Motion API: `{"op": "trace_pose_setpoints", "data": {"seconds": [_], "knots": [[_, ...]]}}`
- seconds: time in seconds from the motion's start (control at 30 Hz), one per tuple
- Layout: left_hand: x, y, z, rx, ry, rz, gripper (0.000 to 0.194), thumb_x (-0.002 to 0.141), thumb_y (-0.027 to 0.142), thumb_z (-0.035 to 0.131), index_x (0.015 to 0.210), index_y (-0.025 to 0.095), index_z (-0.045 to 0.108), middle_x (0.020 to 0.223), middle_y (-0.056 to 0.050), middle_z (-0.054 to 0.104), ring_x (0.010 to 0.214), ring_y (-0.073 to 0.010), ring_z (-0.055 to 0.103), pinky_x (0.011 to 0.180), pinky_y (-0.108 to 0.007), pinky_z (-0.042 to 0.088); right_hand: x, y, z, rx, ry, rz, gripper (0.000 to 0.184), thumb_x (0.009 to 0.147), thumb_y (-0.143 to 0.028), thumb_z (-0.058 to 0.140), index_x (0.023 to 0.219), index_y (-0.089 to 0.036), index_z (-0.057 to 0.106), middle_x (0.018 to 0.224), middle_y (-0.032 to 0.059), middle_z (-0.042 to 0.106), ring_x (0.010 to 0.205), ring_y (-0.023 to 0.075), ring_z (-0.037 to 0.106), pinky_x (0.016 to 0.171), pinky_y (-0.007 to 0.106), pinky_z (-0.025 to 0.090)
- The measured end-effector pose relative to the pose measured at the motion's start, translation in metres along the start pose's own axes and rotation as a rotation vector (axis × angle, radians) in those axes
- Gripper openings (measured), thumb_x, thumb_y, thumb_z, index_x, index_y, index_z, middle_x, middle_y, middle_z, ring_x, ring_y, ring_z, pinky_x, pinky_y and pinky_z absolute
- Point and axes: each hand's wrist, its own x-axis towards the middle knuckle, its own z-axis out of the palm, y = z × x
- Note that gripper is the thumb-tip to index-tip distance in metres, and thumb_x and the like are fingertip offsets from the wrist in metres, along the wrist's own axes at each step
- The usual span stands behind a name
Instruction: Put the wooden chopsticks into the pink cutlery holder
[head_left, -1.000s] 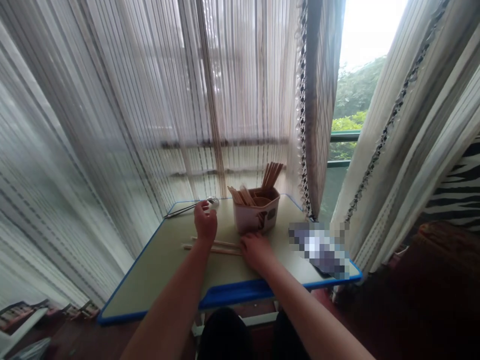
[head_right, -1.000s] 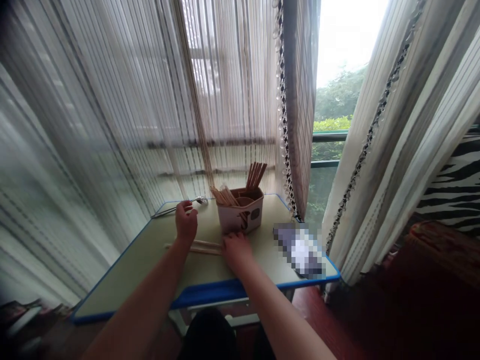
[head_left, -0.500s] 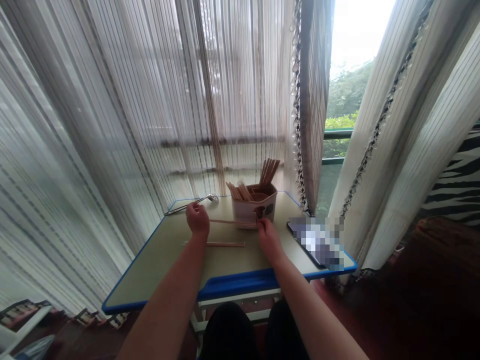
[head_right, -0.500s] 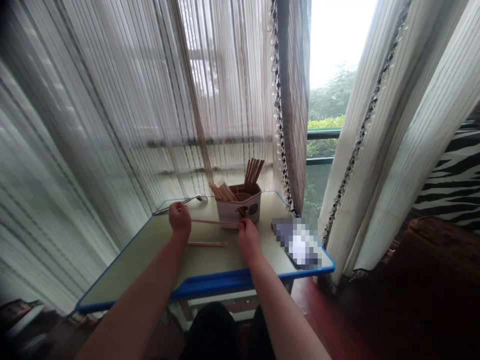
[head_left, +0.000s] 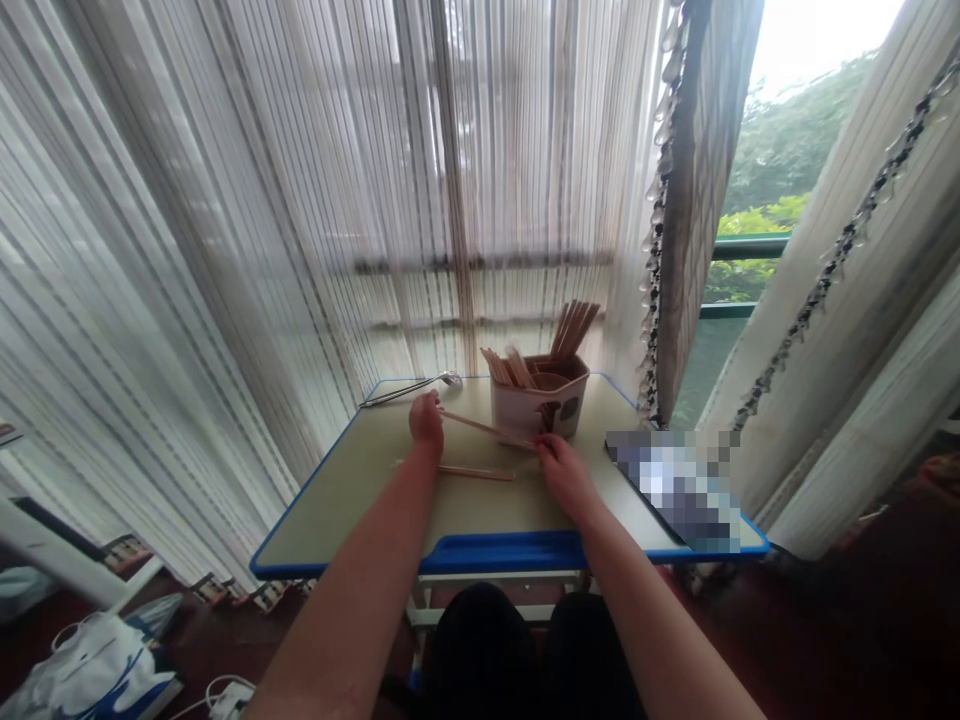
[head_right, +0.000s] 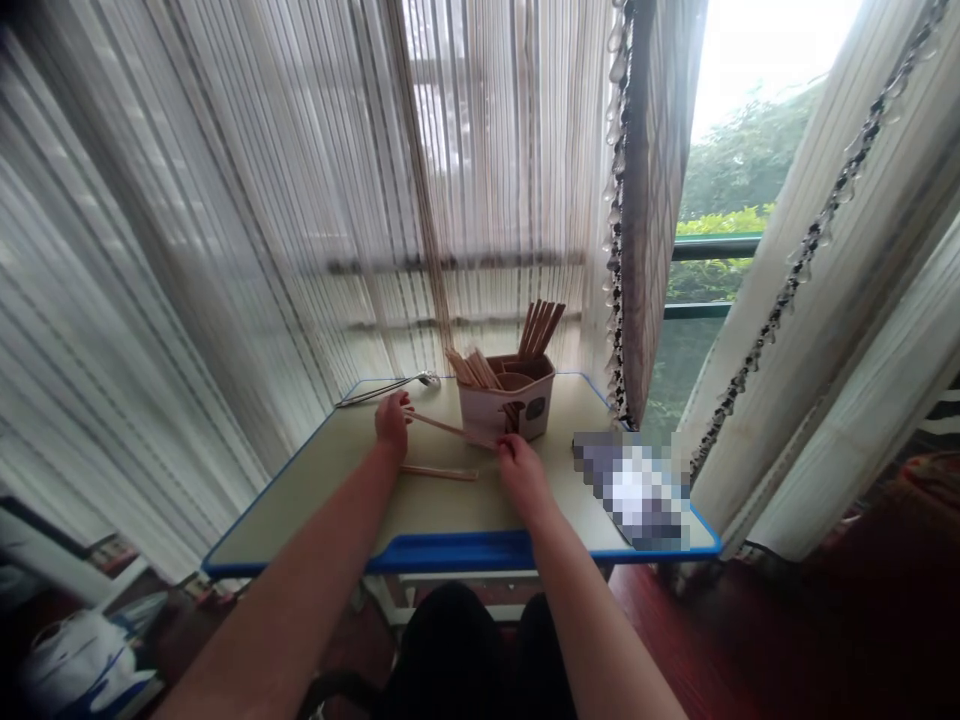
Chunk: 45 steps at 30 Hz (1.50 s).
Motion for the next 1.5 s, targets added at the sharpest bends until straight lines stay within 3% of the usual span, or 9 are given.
{"op": "trace_pose_setpoints", "data": {"seconds": [0.23, 0.47, 0.7, 0.83, 0.93, 1.07, 1.17, 1.33, 1.5], "knots": [[-0.013, 0.014, 0.002, -0.136, -0.111, -0.11, 0.031, 0.066, 0.039, 0.05, 0.082, 0.014, 0.059, 0.075, -0.004, 0.058, 0.06, -0.0122, 0.056, 0.047, -0.021, 0.036, -0.005, -0.002, 0.0, -0.09, -0.126, -0.102, 0.027, 0.081, -0.035, 0.046, 0.091, -0.018, 0.064, 0.087, 0.0072, 0.067, 0.08, 0.0198, 0.06, 0.073, 0.031, 0.044], [-0.015, 0.014, 0.005, -0.205, -0.185, -0.14, 0.031, 0.063, 0.039, 0.051, 0.079, 0.014, 0.059, 0.075, -0.004, 0.058, 0.059, -0.0121, 0.055, 0.048, -0.021, 0.036, -0.004, 0.0, -0.002, -0.183, -0.082, -0.147, 0.022, 0.079, -0.029, 0.05, 0.088, -0.018, 0.066, 0.089, 0.0073, 0.068, 0.085, 0.0213, 0.06, 0.078, 0.033, 0.044], [-0.015, 0.017, 0.007, -0.212, -0.174, -0.142, 0.034, 0.063, 0.043, 0.049, 0.077, 0.013, 0.058, 0.073, -0.004, 0.057, 0.057, -0.0115, 0.054, 0.049, -0.022, 0.036, -0.005, 0.0, -0.002, -0.173, -0.1, -0.128, 0.021, 0.076, -0.026, 0.051, 0.088, -0.019, 0.067, 0.087, 0.0062, 0.068, 0.084, 0.0211, 0.06, 0.079, 0.035, 0.045], [-0.015, 0.017, 0.007, -0.196, -0.181, -0.144, 0.033, 0.064, 0.042, 0.05, 0.077, 0.013, 0.059, 0.072, -0.004, 0.057, 0.056, -0.0111, 0.054, 0.047, -0.021, 0.034, -0.011, -0.005, -0.001, -0.083, -0.171, -0.152, 0.032, 0.078, -0.022, 0.048, 0.107, -0.023, 0.062, 0.09, 0.004, 0.067, 0.08, 0.0182, 0.06, 0.077, 0.032, 0.046], [-0.015, 0.017, 0.007, -0.204, -0.157, -0.148, 0.035, 0.067, 0.044, 0.048, 0.078, 0.013, 0.059, 0.075, -0.004, 0.057, 0.056, -0.0108, 0.054, 0.047, -0.021, 0.035, -0.016, -0.013, -0.002, 0.111, -0.212, -0.209, 0.036, 0.079, -0.02, 0.043, 0.11, -0.024, 0.061, 0.088, 0.0034, 0.064, 0.062, 0.0127, 0.056, 0.066, 0.029, 0.047], [-0.015, 0.015, 0.01, -0.19, -0.143, -0.141, 0.038, 0.069, 0.048, 0.046, 0.078, 0.013, 0.058, 0.076, -0.005, 0.058, 0.056, -0.0107, 0.053, 0.046, -0.021, 0.034, -0.022, -0.038, -0.03, 0.507, -0.214, -0.225, 0.024, 0.075, -0.023, 0.045, 0.086, -0.019, 0.066, 0.086, 0.0059, 0.061, 0.061, 0.0144, 0.059, 0.054, 0.029, 0.047], [-0.015, 0.012, 0.013, -0.172, -0.163, -0.111, 0.037, 0.069, 0.048, 0.047, 0.076, 0.014, 0.058, 0.075, -0.004, 0.057, 0.055, -0.0106, 0.053, 0.045, -0.021, 0.035, -0.023, -0.067, -0.071, 0.716, -0.24, -0.232, 0.033, 0.075, -0.029, 0.044, 0.098, -0.019, 0.064, 0.093, 0.0101, 0.065, 0.081, 0.0234, 0.063, 0.068, 0.039, 0.05], [-0.015, 0.01, 0.017, -0.157, -0.201, -0.064, 0.033, 0.07, 0.046, 0.047, 0.073, 0.015, 0.058, 0.073, -0.003, 0.056, 0.055, -0.0105, 0.052, 0.045, -0.021, 0.034, -0.006, -0.103, -0.12, 0.662, -0.173, -0.338, 0.031, 0.069, -0.029, 0.061, 0.1, -0.025, 0.06, 0.104, 0.0068, 0.066, 0.093, 0.0244, 0.062, 0.074, 0.039, 0.052], [-0.016, 0.011, 0.019, -0.152, -0.202, -0.069, 0.035, 0.071, 0.047, 0.047, 0.073, 0.014, 0.058, 0.071, -0.003, 0.056, 0.055, -0.0102, 0.051, 0.044, -0.02, 0.034, 0.024, -0.114, -0.123, 0.572, -0.016, -0.359, 0.02, 0.074, -0.033, 0.065, 0.087, -0.02, 0.056, 0.081, 0.0035, 0.07, 0.075, 0.0193, 0.067, 0.058, 0.03, 0.054]]}}
